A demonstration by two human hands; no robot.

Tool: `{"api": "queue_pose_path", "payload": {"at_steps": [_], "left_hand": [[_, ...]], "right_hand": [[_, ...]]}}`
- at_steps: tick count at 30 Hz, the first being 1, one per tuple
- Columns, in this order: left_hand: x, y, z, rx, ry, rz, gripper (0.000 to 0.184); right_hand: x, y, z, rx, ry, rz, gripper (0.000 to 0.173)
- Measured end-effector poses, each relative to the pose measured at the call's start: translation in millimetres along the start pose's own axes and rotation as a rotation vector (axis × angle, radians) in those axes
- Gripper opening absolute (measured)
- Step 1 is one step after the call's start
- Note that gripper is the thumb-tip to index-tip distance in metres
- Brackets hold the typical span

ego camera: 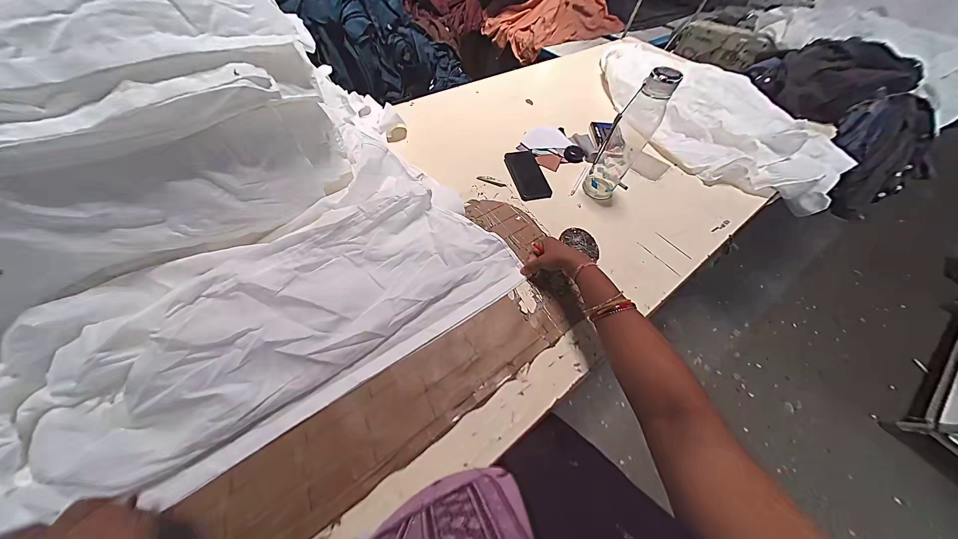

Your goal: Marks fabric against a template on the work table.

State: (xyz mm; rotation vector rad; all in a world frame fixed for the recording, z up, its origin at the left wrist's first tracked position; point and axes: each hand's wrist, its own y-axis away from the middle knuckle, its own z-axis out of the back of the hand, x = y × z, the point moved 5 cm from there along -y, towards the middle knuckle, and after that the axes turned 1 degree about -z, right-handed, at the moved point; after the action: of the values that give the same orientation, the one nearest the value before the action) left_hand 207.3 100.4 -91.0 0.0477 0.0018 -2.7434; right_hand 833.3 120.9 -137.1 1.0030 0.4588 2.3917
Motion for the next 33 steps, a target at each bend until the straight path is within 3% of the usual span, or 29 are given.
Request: {"api": "queue_pose_path", "payload": {"at_steps": [3,5,7,10,13,18,21,26,30,33], "left_hand": [[-172.3,67.7,26.3,-0.107,0.289,-0.838,0.035],[-278.0,120.8,18.8,0.053,0.391,-1.269,0.029],[-361.2,156.0,1.9,0.345,0.244,-1.462,0.036],[-446.3,168.4,-27.3,0.56,0.025,-1.444,0.052],[-471.6,165.2,-43.9,0.52,0.067,-1.347,0.047],[-467.9,167.1,-45.2,0.495,-0.017,-1.343,0.039],[-469.1,152.7,-43.5,0.505,0.059,-1.301,0.035],[-483.5,116.1,-52.1,0.679,0.297,-1.198,0.032],[-488.6,110.8,-55.2,0.774,0.226,-1.291,0.034],[-484.0,109.5,-50.4,0.807,-0.041,-1.476,0.062]], "right_hand": [[-6.0,-5.0,-1.2,0.009,-0.006,0.033,0.026],[-5.6,-5.5,0.7,0.024,0.009,0.051,0.028],[-5.7,-6.8,0.4,0.026,0.026,0.06,0.028],[-12.1,-14.7,-3.3,-0.011,0.049,0.052,0.028],[-4.9,-4.2,-2.4,-0.014,0.039,0.011,0.025],[-12.2,-10.8,-5.2,-0.022,0.007,0.024,0.034],[-11.4,1.8,-2.9,-0.04,-0.108,0.114,0.016],[0.0,12.7,-4.2,-0.074,-0.057,0.283,0.026],[3.3,2.8,-7.6,-0.097,0.013,0.177,0.032],[7.7,-2.3,-7.7,-0.053,0.113,0.121,0.035]]}}
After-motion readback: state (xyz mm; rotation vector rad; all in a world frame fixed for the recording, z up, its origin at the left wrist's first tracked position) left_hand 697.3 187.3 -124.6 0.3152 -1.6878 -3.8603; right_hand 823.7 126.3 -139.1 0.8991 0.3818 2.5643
